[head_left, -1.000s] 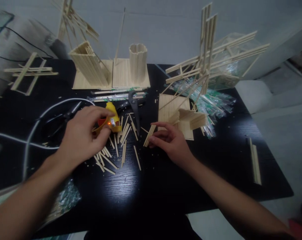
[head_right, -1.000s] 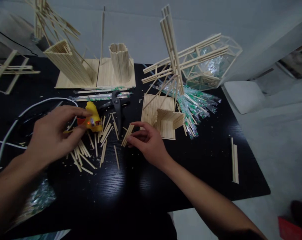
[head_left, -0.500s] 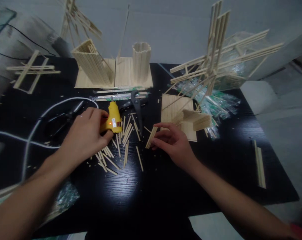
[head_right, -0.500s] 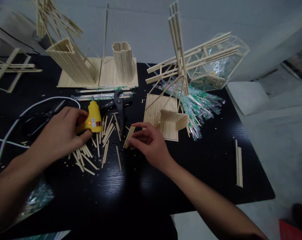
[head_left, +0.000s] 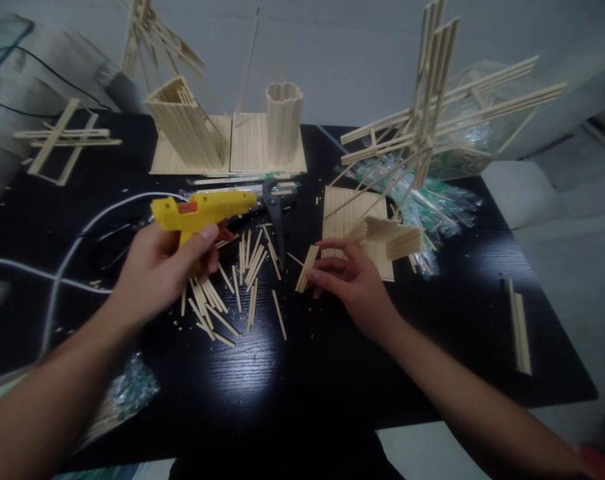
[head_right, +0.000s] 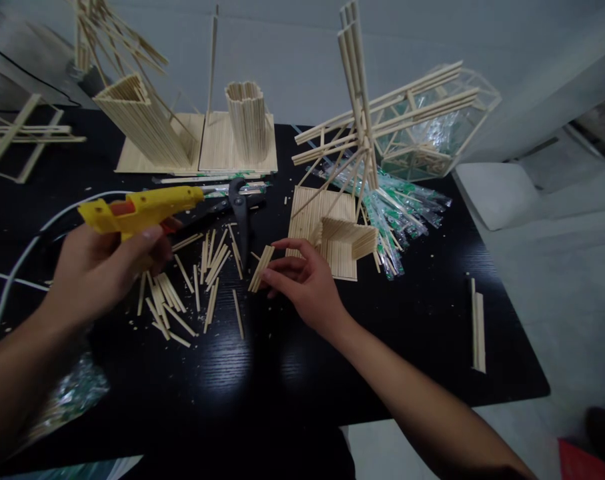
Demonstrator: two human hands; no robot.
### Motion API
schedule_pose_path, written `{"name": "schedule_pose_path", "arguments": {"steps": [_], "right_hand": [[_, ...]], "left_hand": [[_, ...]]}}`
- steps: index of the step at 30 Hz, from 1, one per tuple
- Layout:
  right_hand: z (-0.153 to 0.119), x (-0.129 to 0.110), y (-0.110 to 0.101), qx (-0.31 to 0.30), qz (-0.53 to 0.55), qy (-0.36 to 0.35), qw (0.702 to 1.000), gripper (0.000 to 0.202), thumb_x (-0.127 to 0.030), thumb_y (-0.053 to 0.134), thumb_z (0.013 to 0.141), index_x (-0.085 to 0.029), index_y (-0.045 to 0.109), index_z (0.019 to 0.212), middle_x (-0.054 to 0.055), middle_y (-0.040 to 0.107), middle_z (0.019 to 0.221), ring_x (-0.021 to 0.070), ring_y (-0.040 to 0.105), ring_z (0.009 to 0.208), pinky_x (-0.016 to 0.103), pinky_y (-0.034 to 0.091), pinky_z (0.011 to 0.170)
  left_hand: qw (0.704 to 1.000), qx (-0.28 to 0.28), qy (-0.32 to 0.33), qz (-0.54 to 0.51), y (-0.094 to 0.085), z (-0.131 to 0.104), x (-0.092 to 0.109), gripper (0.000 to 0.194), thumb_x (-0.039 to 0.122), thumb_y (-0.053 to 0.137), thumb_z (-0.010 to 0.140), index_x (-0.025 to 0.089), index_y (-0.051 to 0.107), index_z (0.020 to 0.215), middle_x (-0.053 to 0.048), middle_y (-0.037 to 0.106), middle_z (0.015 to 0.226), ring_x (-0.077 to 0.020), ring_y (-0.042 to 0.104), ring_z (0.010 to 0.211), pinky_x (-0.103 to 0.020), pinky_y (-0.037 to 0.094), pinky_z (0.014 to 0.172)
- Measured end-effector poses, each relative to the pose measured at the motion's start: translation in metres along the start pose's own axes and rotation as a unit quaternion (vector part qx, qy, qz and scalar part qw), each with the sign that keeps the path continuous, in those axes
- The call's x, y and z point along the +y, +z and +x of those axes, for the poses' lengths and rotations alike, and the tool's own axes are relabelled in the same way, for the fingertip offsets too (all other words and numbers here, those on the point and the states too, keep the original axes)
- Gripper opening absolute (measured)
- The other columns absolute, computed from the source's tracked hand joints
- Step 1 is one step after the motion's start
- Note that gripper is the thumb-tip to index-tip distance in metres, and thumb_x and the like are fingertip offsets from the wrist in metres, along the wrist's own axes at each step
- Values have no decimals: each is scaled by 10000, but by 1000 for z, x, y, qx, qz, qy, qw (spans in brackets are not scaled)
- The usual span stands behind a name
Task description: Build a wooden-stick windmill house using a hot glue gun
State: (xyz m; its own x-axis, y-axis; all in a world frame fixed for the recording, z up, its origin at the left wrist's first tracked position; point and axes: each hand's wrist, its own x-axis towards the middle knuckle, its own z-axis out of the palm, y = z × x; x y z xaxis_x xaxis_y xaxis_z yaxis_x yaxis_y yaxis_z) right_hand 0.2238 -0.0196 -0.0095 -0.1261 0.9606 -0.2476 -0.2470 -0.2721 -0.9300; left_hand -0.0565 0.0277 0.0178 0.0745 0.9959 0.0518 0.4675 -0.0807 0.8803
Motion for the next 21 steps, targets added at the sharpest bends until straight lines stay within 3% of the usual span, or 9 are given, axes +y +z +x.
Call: {"name": "schedule_pose_path", "arguments": {"steps": [4, 10, 14, 21], "right_hand": [[1, -3, 0, -5, 28, 11, 1000, 447, -266, 907, 757, -256, 645, 1118, -27, 768, 804, 141, 739, 709, 236, 565, 581], [1, -6, -1, -18, 70, 49, 996, 472, -258, 919, 740, -259, 670, 1140, -30, 768, 799, 127, 714, 692, 211, 522, 557], [1, -9, -1, -26, 105, 70, 992, 467, -236, 920, 730, -255, 690, 1136, -38, 763, 775, 112, 697, 659, 197, 502, 546], [-1, -10, 0, -30, 120, 81, 989, 455, -223, 923, 722, -260, 697, 1116, -37, 768, 782, 111, 695, 659, 200, 499, 547]], "left_hand": [[972, -170, -39, -161, -6, -1, 8, 417, 559, 569, 988, 184, 749, 946, -41, 686, 669, -81, 444, 352, -266, 345, 369], [940, -308, -42, -142, -15, -4, 1, 483, 611, 530, 1001, 198, 755, 895, -28, 645, 574, -102, 483, 369, -233, 362, 350], [933, -340, -21, -121, -16, -3, -3, 489, 589, 528, 1017, 189, 767, 866, 16, 558, 490, -90, 482, 382, -195, 369, 372], [931, -353, -30, -88, -17, -4, -4, 449, 557, 541, 1016, 199, 757, 851, 9, 575, 518, -99, 490, 410, -195, 398, 384]]}}
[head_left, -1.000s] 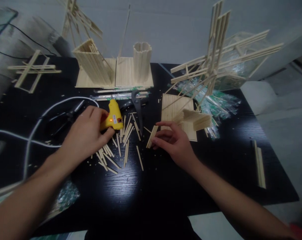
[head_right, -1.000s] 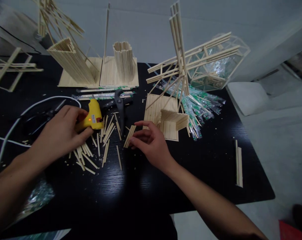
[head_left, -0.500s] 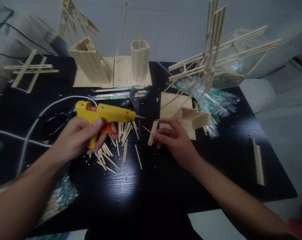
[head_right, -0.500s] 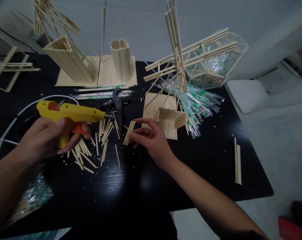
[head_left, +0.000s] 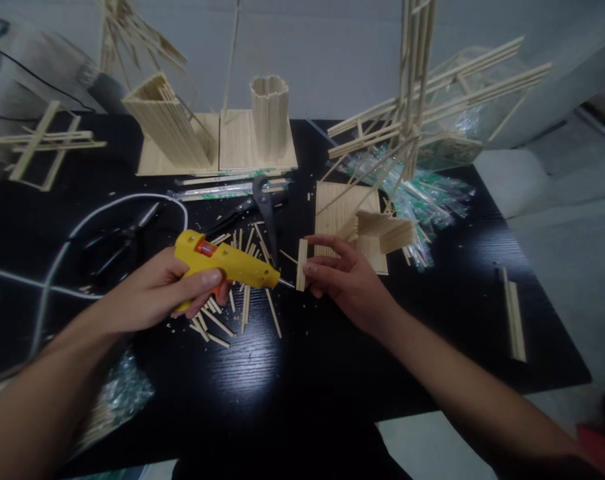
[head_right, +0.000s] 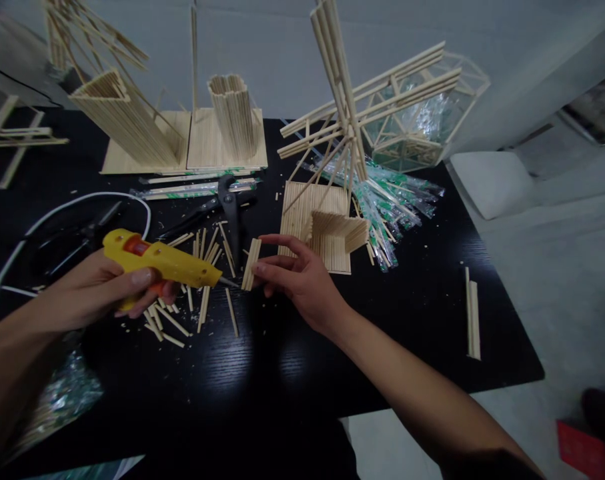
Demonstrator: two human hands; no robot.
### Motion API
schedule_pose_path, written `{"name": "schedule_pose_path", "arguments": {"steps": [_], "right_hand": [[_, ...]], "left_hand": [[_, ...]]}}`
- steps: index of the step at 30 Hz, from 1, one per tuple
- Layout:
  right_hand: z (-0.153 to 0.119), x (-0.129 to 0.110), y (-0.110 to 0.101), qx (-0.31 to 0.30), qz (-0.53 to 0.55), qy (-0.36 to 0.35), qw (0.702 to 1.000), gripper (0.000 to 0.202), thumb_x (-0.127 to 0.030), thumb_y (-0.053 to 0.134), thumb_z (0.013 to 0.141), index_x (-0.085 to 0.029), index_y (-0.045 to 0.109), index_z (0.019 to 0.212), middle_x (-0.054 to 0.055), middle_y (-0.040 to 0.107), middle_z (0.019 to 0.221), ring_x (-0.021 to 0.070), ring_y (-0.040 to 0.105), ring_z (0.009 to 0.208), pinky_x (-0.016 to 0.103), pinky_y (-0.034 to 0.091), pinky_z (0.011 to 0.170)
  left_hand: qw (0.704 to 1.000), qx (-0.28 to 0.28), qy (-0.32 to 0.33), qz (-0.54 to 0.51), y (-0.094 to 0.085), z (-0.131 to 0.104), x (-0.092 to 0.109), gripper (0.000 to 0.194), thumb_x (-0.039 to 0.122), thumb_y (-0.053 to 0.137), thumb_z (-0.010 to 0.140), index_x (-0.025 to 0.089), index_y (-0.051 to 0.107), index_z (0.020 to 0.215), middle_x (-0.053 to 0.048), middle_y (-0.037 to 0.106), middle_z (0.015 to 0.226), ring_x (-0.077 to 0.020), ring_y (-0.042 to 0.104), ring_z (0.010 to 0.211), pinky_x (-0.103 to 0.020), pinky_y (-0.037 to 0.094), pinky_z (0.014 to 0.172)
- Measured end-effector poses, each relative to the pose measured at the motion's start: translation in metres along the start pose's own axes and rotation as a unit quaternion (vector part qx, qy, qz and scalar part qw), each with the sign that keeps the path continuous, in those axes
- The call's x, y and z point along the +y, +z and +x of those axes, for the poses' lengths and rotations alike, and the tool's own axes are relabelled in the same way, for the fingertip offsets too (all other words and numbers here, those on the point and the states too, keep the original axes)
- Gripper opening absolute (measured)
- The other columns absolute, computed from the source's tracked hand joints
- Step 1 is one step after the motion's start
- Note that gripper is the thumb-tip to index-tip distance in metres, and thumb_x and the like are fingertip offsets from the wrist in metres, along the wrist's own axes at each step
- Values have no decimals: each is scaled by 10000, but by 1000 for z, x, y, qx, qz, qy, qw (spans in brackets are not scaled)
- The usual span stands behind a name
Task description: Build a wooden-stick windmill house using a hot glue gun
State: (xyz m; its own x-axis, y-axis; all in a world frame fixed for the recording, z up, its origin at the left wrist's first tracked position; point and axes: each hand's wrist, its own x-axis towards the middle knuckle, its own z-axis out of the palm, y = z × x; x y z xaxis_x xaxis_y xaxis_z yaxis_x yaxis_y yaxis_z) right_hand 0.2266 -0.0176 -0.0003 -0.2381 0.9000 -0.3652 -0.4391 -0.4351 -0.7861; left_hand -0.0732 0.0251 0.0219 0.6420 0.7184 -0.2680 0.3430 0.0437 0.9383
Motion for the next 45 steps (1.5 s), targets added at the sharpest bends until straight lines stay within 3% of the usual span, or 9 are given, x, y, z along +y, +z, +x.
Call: {"name": "schedule_pose_path", "arguments": {"steps": [19, 25, 38, 41, 45], "right_hand": [[-1, 2, 0, -26, -22, 6, 999, 442, -236, 922, 730, -266, 706, 1115, -33, 768, 796, 119, 703, 662, 213, 518, 545], [0, 3, 1, -46, -24, 6, 999, 421, -231, 911, 739, -257, 713, 1109, -34, 779, 784, 121, 704, 645, 211, 517, 537], [-2, 3, 2, -69, -29, 3, 997, 399, -225, 911, 742, -261, 724, 1092, -35, 767, 757, 125, 698, 637, 220, 533, 537], [-2, 4, 0, -99, -28, 13, 995, 409, -208, 913, 740, -254, 719, 1098, -40, 774, 766, 117, 704, 630, 209, 545, 534], [-3, 5, -2, -149, -45, 62, 986, 419, -198, 913, 737, -235, 720, 1108, -25, 789, 798, 119, 711, 632, 215, 572, 545]], "left_hand": [[999, 16, 31, 41, 2, 4, 6, 492, 537, 528, 1020, 203, 723, 715, 6, 561, 465, -105, 502, 425, -202, 394, 408], [997, 32, 29, 56, 1, 5, 6, 600, 518, 518, 1031, 183, 630, 546, -36, 636, 569, -98, 525, 470, -217, 401, 449], [996, 60, 8, 70, -5, 3, -1, 582, 549, 477, 1052, 187, 622, 619, 0, 570, 539, -101, 479, 490, -243, 378, 504], [994, 92, 7, 60, -3, 5, 2, 539, 560, 509, 1032, 201, 657, 658, -3, 569, 529, -117, 489, 482, -258, 387, 502], [976, 213, -23, 48, 3, 10, 9, 440, 579, 588, 968, 183, 745, 856, -11, 596, 571, -144, 521, 511, -271, 401, 504]]}}
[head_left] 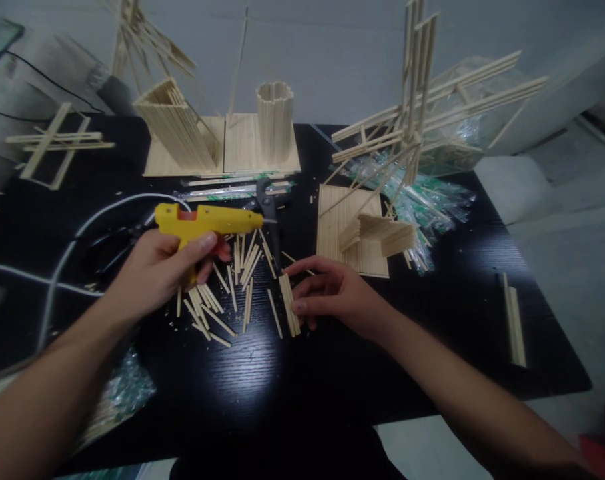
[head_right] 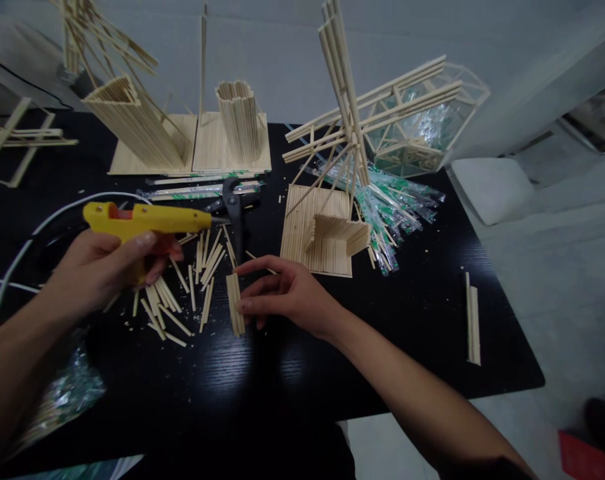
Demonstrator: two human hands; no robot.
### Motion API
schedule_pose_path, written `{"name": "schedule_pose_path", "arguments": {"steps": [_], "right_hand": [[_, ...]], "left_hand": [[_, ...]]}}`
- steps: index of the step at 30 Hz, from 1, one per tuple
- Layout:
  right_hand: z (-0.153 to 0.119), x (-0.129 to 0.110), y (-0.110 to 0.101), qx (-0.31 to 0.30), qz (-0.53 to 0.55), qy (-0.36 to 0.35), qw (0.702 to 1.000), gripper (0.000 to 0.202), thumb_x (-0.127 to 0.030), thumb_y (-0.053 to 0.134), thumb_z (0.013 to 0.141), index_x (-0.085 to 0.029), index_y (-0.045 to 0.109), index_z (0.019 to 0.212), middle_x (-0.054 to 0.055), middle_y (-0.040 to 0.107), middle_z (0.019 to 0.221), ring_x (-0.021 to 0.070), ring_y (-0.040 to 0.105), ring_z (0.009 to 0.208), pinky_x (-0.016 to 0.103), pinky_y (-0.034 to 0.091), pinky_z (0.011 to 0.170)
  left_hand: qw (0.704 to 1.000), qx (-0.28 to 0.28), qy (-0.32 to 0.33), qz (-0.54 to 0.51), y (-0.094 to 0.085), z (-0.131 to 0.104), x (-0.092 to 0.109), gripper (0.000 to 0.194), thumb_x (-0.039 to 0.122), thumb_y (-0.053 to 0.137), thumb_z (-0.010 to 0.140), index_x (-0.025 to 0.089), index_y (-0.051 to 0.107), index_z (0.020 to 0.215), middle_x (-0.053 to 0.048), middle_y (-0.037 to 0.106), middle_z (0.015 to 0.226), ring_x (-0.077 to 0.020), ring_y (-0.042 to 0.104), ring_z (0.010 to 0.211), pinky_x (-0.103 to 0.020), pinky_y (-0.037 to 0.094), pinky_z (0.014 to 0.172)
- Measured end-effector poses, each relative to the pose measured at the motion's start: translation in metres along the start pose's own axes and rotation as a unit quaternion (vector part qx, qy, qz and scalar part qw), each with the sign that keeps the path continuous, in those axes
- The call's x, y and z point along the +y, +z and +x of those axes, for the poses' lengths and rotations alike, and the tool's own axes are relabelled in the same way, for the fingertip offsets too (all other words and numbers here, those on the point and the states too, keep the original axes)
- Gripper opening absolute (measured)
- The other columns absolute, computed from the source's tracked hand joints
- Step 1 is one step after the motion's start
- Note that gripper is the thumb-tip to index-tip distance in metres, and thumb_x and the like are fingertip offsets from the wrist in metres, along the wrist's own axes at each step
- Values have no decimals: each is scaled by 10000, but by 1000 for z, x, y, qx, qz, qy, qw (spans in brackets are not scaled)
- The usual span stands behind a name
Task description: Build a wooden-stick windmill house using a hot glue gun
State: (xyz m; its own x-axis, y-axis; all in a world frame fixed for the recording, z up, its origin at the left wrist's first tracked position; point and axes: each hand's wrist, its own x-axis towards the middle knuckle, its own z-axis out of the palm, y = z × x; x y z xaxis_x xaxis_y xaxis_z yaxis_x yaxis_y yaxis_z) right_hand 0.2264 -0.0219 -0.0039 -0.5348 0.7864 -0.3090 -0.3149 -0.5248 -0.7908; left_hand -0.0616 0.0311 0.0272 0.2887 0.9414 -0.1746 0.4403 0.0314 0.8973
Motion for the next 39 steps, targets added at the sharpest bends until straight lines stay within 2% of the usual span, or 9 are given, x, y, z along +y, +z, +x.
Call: {"name": "schedule_pose_path", "arguments": {"steps": [4, 6, 9, 12, 16, 22, 27, 31, 39], "right_hand": [[2, 1, -1, 8, -1, -18, 1000, 410, -195, 909, 746, -238, 711, 1103, -32, 783, 781, 117, 715, 639, 206, 570, 549], [3, 1, -2, 32, 2, -33, 999, 411, -202, 912, 743, -241, 702, 1094, -43, 767, 768, 115, 714, 641, 203, 565, 549], [4, 1, -3, 69, 2, -41, 997, 422, -221, 918, 738, -236, 688, 1092, -46, 751, 767, 108, 699, 637, 199, 551, 549], [4, 1, -4, 86, -5, -42, 995, 427, -232, 916, 747, -236, 679, 1103, -32, 754, 789, 108, 692, 649, 200, 543, 551], [4, 1, -5, 90, -8, -45, 995, 424, -230, 916, 748, -247, 673, 1095, -35, 743, 778, 117, 696, 649, 212, 542, 549], [4, -1, -5, 106, -9, -50, 993, 424, -222, 911, 744, -248, 676, 1095, -33, 741, 791, 125, 703, 670, 225, 544, 565], [5, -2, -5, 116, -10, -57, 992, 428, -224, 910, 735, -252, 675, 1091, -40, 737, 778, 118, 699, 670, 218, 531, 570], [5, -2, -7, 117, -16, -60, 991, 430, -227, 906, 743, -254, 676, 1105, -34, 745, 796, 119, 701, 680, 223, 533, 580], [5, -1, -7, 116, -22, -64, 991, 426, -241, 906, 751, -251, 674, 1109, -28, 752, 814, 116, 696, 679, 222, 531, 583]], "left_hand": [[976, 177, -22, 124, 2, 4, 0, 461, 585, 666, 889, 137, 731, 979, -58, 693, 817, -187, 618, 733, -289, 459, 643], [952, 203, 17, 226, 2, 5, -1, 464, 585, 632, 910, 149, 702, 1053, -58, 685, 893, -203, 620, 789, -311, 464, 710], [897, 168, 67, 403, 5, 4, 0, 383, 506, 531, 983, 156, 649, 1084, -91, 647, 983, -234, 608, 806, -341, 460, 704], [853, 121, 35, 506, 10, 3, 4, 373, 438, 484, 1013, 134, 602, 1193, -187, 594, 1201, -291, 632, 849, -370, 474, 644], [862, 81, 46, 499, 13, 3, 2, 435, 440, 467, 1031, 97, 571, 1277, -224, 551, 1254, -343, 645, 959, -441, 545, 750], [873, 60, 193, 444, 8, 1, 0, 438, 356, 589, 921, 128, 581, 1295, -184, 561, 1271, -379, 563, 1187, -558, 497, 1009], [844, -77, 344, 404, 16, -9, 6, 380, 430, 677, 904, 157, 644, 1166, -178, 589, 1316, -386, 558, 1226, -597, 446, 1034], [837, -119, 330, 421, 21, -11, 3, 611, 598, 773, 809, 152, 653, 1208, -194, 600, 1352, -425, 547, 1243, -612, 452, 1031], [832, -114, 333, 428, 22, -6, -2, 456, 544, 716, 892, 150, 716, 1123, -170, 682, 1257, -397, 600, 1200, -584, 473, 1006]]}}
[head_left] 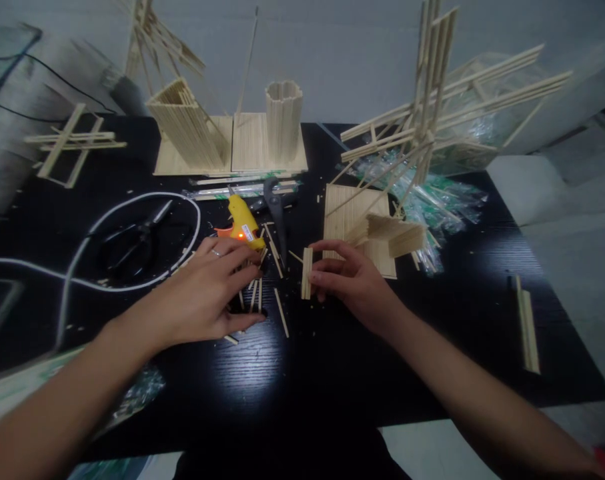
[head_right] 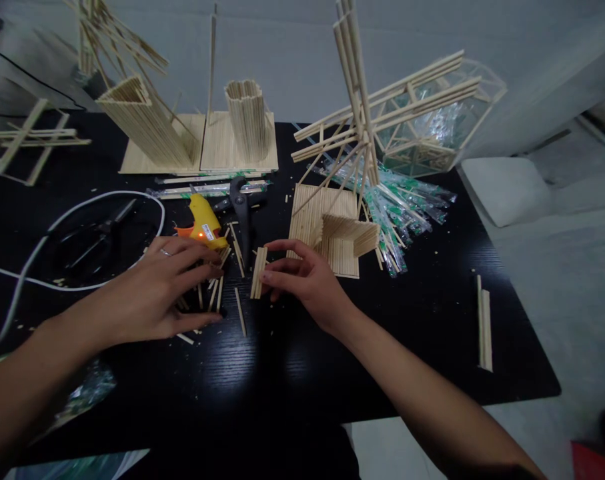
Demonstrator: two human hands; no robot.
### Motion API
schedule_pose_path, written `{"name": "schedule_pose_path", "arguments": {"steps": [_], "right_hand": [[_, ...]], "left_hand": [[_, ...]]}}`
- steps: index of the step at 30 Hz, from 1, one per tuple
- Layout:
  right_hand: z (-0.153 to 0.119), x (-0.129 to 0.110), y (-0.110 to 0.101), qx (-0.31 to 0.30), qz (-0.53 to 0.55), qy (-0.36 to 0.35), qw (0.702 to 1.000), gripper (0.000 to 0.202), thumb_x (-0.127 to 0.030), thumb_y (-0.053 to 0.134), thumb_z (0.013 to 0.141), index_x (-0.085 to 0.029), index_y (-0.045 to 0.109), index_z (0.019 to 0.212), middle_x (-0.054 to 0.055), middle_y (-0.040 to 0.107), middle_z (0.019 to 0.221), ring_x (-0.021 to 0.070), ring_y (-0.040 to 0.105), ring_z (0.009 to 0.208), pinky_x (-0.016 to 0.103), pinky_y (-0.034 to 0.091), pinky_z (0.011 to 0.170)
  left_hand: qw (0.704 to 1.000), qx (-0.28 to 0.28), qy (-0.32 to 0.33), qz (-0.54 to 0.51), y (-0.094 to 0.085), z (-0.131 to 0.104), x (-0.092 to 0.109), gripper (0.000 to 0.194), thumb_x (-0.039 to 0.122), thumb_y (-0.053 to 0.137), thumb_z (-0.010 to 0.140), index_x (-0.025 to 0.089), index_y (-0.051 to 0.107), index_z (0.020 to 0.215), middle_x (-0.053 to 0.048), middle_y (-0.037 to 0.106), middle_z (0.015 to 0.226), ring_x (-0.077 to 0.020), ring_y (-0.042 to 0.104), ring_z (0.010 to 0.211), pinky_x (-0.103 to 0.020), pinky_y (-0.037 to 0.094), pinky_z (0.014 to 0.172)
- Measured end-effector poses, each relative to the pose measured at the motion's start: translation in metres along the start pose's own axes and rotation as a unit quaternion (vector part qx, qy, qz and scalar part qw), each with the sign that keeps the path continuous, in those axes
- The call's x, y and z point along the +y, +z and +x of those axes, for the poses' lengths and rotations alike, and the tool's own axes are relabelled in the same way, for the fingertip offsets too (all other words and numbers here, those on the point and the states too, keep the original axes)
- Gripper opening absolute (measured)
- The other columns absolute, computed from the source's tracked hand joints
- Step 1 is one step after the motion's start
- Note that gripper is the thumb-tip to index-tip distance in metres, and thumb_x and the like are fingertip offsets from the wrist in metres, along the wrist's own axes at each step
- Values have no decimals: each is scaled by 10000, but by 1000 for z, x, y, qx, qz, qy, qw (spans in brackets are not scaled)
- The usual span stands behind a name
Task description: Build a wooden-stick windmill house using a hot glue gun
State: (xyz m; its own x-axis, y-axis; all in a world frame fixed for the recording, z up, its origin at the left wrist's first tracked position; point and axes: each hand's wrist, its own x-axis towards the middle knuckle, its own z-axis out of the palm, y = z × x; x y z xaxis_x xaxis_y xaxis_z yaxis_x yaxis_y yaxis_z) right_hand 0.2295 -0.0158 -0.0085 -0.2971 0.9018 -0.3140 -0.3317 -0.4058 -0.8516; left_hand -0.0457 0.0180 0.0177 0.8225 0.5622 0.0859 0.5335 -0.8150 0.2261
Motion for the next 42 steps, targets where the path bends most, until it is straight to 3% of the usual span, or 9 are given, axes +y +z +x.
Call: {"name": "schedule_pose_path", "arguments": {"steps": [7, 12, 17, 22, 28, 35, 38, 42], "right_hand": [[0, -1, 2, 2, 2, 6, 1000, 426, -236, 915, 737, -251, 675, 1088, -33, 739, 789, 128, 701, 685, 238, 537, 583], [0, 0, 3, 4, -5, 5, 1000, 428, -234, 910, 737, -247, 674, 1095, -28, 742, 798, 131, 701, 687, 243, 535, 585], [0, 1, 3, 0, -4, -2, 1000, 423, -227, 903, 746, -241, 672, 1099, -26, 752, 798, 124, 696, 678, 233, 538, 576], [0, 0, 3, -2, -9, -2, 1000, 413, -232, 909, 737, -253, 680, 1080, -29, 749, 794, 130, 701, 680, 238, 547, 575], [-1, 0, 4, 1, -14, -4, 1000, 432, -249, 921, 724, -247, 677, 1081, -28, 756, 801, 127, 705, 685, 235, 563, 586], [-1, 0, 4, -1, -20, -9, 1000, 432, -259, 914, 736, -246, 668, 1091, -28, 756, 802, 128, 702, 683, 240, 565, 596], [-1, 1, 4, 12, -34, -17, 999, 427, -256, 908, 746, -243, 661, 1094, -19, 752, 821, 134, 705, 704, 247, 568, 606], [-2, 3, 5, 32, -62, -50, 996, 436, -274, 916, 746, -258, 657, 1096, -23, 743, 829, 136, 705, 704, 255, 582, 604]], "left_hand": [[998, 38, 43, -6, 2, 3, 5, 211, 325, 606, 1015, 176, 755, 1035, -99, 759, 1107, -313, 655, 1126, -484, 503, 993], [997, 47, 35, -41, -1, 2, 9, 299, 294, 665, 924, 161, 745, 1179, -120, 760, 1185, -328, 656, 1171, -517, 483, 1076], [999, 34, 25, -11, 4, 1, 6, 301, 150, 558, 939, 170, 754, 1167, -116, 747, 1220, -325, 644, 1193, -513, 476, 1063], [999, 15, 31, -7, 6, 5, 7, 259, 188, 550, 998, 198, 753, 1157, -104, 733, 1188, -313, 639, 1150, -488, 478, 1017], [1000, 5, 16, -24, 6, 8, 14, 236, 248, 509, 1068, 189, 729, 1006, -92, 703, 1121, -276, 611, 1081, -444, 470, 974], [995, -46, -19, -92, 7, 7, 14, 206, 194, 487, 1068, 183, 646, 937, -55, 633, 921, -230, 569, 904, -397, 468, 867], [992, -33, -21, -117, 4, 5, 12, 206, 183, 469, 1072, 185, 674, 1059, -70, 658, 978, -227, 598, 938, -383, 498, 874], [981, 27, -16, -192, 2, 2, 8, 231, 172, 491, 1064, 183, 682, 1194, -93, 699, 1121, -208, 655, 1055, -349, 534, 945]]}}
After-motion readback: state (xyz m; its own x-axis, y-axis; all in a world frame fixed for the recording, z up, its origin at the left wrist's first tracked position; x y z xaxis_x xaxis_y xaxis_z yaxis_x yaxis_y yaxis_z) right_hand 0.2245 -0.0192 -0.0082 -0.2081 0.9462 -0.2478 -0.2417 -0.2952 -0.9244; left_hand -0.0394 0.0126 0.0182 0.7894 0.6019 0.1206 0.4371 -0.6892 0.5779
